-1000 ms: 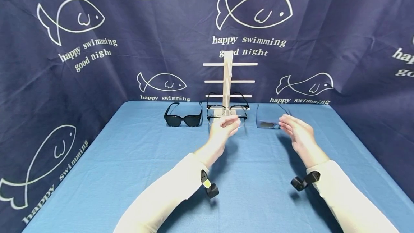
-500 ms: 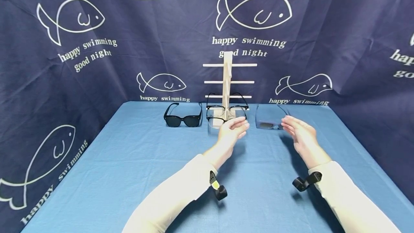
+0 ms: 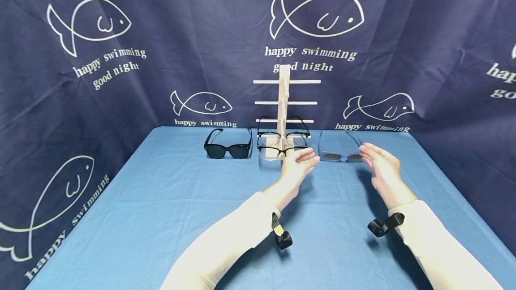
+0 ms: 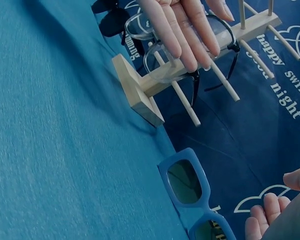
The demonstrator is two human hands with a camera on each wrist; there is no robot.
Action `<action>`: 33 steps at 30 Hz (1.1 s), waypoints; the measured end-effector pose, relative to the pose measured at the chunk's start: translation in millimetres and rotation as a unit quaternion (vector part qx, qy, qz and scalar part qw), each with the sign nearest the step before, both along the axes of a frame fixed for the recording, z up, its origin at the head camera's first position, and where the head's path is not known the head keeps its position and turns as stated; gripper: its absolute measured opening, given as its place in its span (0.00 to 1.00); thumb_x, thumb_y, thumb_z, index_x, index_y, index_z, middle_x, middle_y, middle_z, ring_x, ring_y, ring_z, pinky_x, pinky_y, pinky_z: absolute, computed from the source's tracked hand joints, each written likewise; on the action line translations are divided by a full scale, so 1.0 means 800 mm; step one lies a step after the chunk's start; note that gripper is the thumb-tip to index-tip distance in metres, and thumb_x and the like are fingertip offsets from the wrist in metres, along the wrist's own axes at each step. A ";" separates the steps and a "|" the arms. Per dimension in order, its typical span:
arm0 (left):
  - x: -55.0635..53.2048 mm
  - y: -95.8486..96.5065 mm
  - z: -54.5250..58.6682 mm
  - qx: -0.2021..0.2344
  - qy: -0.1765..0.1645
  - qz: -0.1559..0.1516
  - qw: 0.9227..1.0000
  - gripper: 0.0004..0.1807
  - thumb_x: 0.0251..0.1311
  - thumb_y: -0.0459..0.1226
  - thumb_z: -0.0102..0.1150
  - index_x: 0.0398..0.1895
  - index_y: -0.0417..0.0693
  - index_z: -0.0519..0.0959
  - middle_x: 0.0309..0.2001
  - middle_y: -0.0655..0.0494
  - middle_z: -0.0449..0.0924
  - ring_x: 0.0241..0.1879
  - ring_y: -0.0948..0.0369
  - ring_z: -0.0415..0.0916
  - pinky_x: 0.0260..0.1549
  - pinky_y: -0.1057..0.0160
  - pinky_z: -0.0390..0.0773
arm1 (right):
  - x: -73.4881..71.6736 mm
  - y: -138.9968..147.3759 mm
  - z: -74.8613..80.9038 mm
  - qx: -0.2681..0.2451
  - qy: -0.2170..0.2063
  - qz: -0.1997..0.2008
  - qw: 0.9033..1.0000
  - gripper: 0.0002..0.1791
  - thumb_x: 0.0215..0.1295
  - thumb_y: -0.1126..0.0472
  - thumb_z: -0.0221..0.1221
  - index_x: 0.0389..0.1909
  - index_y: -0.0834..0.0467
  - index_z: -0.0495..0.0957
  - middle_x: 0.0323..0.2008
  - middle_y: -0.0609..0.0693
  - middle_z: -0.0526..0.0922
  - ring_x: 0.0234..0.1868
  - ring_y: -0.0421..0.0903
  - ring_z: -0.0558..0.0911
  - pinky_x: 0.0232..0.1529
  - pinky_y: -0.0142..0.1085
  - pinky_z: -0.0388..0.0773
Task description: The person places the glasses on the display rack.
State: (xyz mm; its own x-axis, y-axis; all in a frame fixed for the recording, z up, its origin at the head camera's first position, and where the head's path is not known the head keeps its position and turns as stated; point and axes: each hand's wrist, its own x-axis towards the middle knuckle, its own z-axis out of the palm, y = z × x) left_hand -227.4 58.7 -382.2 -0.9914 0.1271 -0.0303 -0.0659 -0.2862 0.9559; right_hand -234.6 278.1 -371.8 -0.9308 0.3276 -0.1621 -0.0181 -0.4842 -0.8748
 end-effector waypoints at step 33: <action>-0.020 0.047 -0.016 -0.094 -0.004 0.067 0.993 0.20 0.54 0.32 0.67 0.52 0.40 0.81 0.53 0.43 0.81 0.55 0.52 0.79 0.55 0.64 0.81 | -0.035 0.026 -0.010 0.091 -0.183 -0.038 0.978 0.40 0.58 0.58 0.68 0.71 0.49 0.63 0.43 0.36 0.75 0.63 0.41 0.70 0.73 0.32 0.61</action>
State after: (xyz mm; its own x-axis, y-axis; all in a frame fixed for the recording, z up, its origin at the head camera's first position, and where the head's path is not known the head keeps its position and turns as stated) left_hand -243.1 96.5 -395.0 -0.9987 -0.0138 -0.0487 -0.0470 -0.1084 0.9930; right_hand -262.8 299.0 -380.2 -0.7934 0.4479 -0.4121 0.2827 -0.3285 -0.9012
